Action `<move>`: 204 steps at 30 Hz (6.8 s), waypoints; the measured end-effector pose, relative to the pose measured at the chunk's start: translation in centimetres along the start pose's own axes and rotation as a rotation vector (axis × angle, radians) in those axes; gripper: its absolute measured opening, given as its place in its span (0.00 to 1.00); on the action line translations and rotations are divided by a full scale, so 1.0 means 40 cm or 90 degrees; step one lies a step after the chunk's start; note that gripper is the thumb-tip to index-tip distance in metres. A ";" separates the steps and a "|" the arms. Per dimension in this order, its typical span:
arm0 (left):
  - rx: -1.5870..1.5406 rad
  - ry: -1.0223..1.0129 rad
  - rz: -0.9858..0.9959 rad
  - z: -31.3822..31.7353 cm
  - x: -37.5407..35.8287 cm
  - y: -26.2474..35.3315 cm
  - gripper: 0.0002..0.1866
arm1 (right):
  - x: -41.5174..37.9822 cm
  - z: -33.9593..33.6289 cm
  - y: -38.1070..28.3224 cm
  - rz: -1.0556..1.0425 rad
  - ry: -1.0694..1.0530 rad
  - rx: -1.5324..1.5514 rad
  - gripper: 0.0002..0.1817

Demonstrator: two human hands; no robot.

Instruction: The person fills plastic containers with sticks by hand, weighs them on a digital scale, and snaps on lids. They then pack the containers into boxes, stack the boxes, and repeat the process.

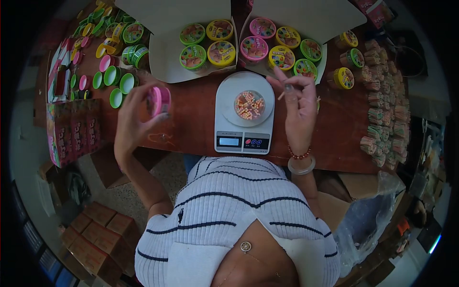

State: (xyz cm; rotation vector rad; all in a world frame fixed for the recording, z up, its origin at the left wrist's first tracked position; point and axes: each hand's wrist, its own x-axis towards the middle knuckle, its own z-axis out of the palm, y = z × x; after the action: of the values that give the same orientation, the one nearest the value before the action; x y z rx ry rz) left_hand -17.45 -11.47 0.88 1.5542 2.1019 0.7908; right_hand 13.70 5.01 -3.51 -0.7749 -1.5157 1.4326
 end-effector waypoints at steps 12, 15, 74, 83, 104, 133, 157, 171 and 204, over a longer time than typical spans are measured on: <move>-0.019 -0.076 -0.069 0.118 -0.049 -0.051 0.37 | -0.027 0.053 0.107 -0.096 -0.056 -0.270 0.15; 0.054 -0.061 -0.042 0.104 -0.052 -0.064 0.37 | -0.065 -0.012 0.035 -0.057 0.084 -0.274 0.15; -0.020 0.024 -0.106 0.051 -0.090 -0.157 0.35 | -0.023 -0.173 0.012 0.007 0.208 -0.492 0.08; -0.027 0.037 -0.138 0.052 -0.082 -0.148 0.35 | -0.017 -0.426 0.184 0.244 0.050 -0.682 0.09; -0.028 0.017 -0.073 0.071 -0.060 -0.124 0.36 | -0.022 0.034 -0.042 0.012 -0.014 -0.200 0.09; -0.025 0.033 -0.119 0.067 -0.063 -0.151 0.35 | -0.052 -0.206 0.056 -0.112 -0.040 -0.668 0.15; -0.024 0.041 -0.118 0.070 -0.078 -0.160 0.34 | -0.060 -0.217 0.060 -0.078 -0.005 -0.671 0.11; -0.026 0.033 -0.128 0.071 -0.073 -0.154 0.34 | -0.056 -0.206 0.081 -0.078 0.003 -0.725 0.07; -0.016 0.048 -0.110 0.067 -0.077 -0.157 0.35 | -0.020 0.044 -0.029 -0.259 0.069 -0.493 0.12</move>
State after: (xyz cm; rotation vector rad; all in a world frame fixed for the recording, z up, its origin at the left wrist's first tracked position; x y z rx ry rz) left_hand -19.41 -15.26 -5.27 1.3280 2.2351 0.8231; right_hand 12.61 3.40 -2.41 -0.8954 -2.0147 0.4737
